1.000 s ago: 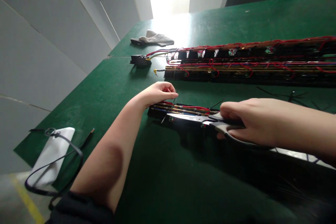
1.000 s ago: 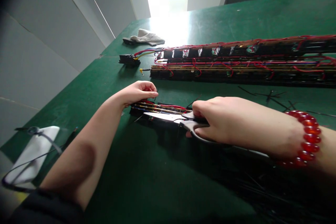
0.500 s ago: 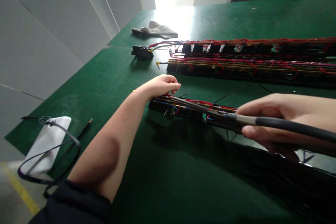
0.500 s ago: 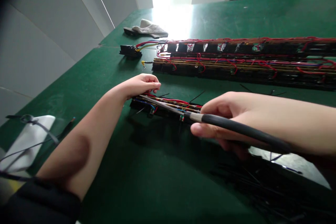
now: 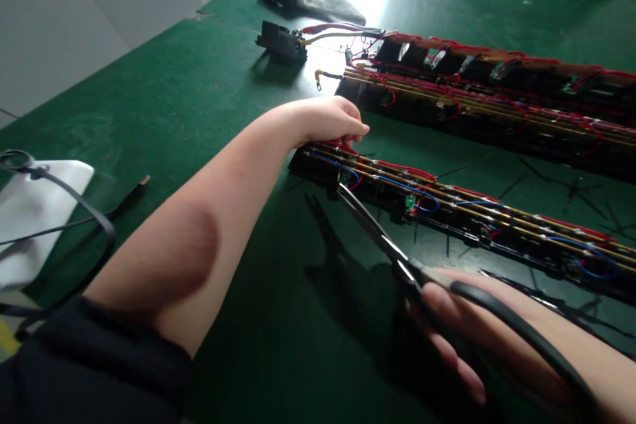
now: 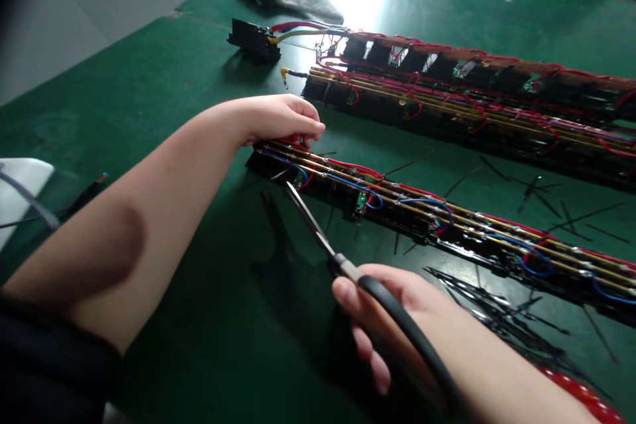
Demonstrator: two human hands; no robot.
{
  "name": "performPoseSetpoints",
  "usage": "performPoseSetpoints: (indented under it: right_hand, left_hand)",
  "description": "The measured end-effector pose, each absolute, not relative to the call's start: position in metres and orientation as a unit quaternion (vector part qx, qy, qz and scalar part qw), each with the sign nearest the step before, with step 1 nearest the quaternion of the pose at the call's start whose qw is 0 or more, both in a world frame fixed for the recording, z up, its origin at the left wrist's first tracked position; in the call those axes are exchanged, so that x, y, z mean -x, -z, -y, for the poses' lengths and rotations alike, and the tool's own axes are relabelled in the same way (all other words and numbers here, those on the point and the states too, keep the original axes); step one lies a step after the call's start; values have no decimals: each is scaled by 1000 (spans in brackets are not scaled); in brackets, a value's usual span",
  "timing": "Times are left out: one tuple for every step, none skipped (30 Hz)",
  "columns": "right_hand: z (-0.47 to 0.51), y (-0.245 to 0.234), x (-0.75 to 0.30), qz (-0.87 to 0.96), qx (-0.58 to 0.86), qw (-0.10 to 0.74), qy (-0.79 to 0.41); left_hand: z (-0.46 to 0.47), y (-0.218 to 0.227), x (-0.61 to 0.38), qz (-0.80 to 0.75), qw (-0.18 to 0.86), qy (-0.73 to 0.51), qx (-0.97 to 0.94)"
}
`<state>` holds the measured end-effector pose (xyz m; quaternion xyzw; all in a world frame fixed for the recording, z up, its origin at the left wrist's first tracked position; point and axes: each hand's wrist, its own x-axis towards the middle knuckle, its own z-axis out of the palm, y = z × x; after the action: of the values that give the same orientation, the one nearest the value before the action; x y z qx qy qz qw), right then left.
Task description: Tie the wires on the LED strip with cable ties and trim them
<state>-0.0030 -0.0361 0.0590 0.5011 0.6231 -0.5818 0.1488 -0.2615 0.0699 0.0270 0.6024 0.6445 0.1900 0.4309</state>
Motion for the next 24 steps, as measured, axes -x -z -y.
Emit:
performPoseSetpoints:
  right_hand:
    - [37, -59, 3, -614, -507, 150, 586]
    - [37, -60, 1, -601, -517, 156, 590]
    - [37, -60, 0, -588, -529, 160, 591]
    - [37, -61, -1, -583, -538, 153, 589]
    - [37, -61, -2, -578, -545, 147, 590]
    - [36, -60, -2, -571, -550, 144, 593]
    - [34, -60, -1, -564, -554, 140, 596]
    - [32, -60, 0, -558, -557, 134, 600]
    - [30, -59, 1, -554, -560, 126, 603]
    - [28, -59, 2, -553, -558, 116, 607]
    - [25, -59, 3, -554, -553, 109, 612]
    - [22, -59, 3, -557, -546, 102, 617]
    - [20, -59, 4, -559, -538, 96, 624]
    - [18, -58, 3, -560, -531, 94, 629]
    - [16, -57, 3, -562, -527, 91, 631]
    - [15, -56, 2, -564, -525, 87, 631]
    - [13, -55, 2, -565, -524, 85, 631]
    - [12, -53, 1, -566, -523, 83, 632]
    - [11, -52, 1, -565, -521, 82, 634]
    - [10, -51, 0, -562, -518, 80, 640]
    - [9, -51, 0, -557, -516, 78, 646]
    - [9, -51, 0, -551, -514, 78, 653]
    - [8, -51, 0, -547, -513, 77, 657]
    - [8, -52, 1, -546, -513, 76, 658]
  left_hand:
    - [-70, -27, 262, -643, 430, -191, -604]
    - [-71, -26, 263, -641, 430, -190, -606]
    - [-71, -26, 263, -640, 429, -188, -609]
    - [-71, -26, 264, -640, 426, -184, -612]
    - [-71, -26, 264, -642, 424, -178, -614]
    - [-70, -26, 263, -643, 422, -170, -616]
    - [-70, -26, 263, -646, 420, -164, -616]
    - [-70, -26, 263, -649, 419, -159, -615]
    - [-70, -27, 262, -653, 418, -156, -612]
    - [-69, -27, 262, -655, 421, -157, -608]
    - [-69, -28, 261, -656, 426, -160, -602]
    - [-69, -28, 261, -655, 434, -165, -596]
    - [-68, -28, 261, -653, 441, -170, -592]
    - [-68, -28, 261, -650, 447, -173, -590]
    - [-67, -29, 261, -647, 448, -174, -592]
    - [-67, -29, 260, -646, 446, -173, -595]
    - [-66, -29, 260, -646, 443, -171, -597]
    - [-66, -29, 260, -647, 443, -170, -598]
    - [-65, -29, 260, -646, 444, -169, -597]
    - [-64, -30, 260, -646, 447, -170, -595]
    - [-64, -31, 259, -645, 451, -171, -593]
    - [-63, -31, 259, -644, 455, -172, -591]
    - [-63, -32, 258, -643, 457, -173, -590]
    - [-63, -32, 258, -643, 458, -173, -589]
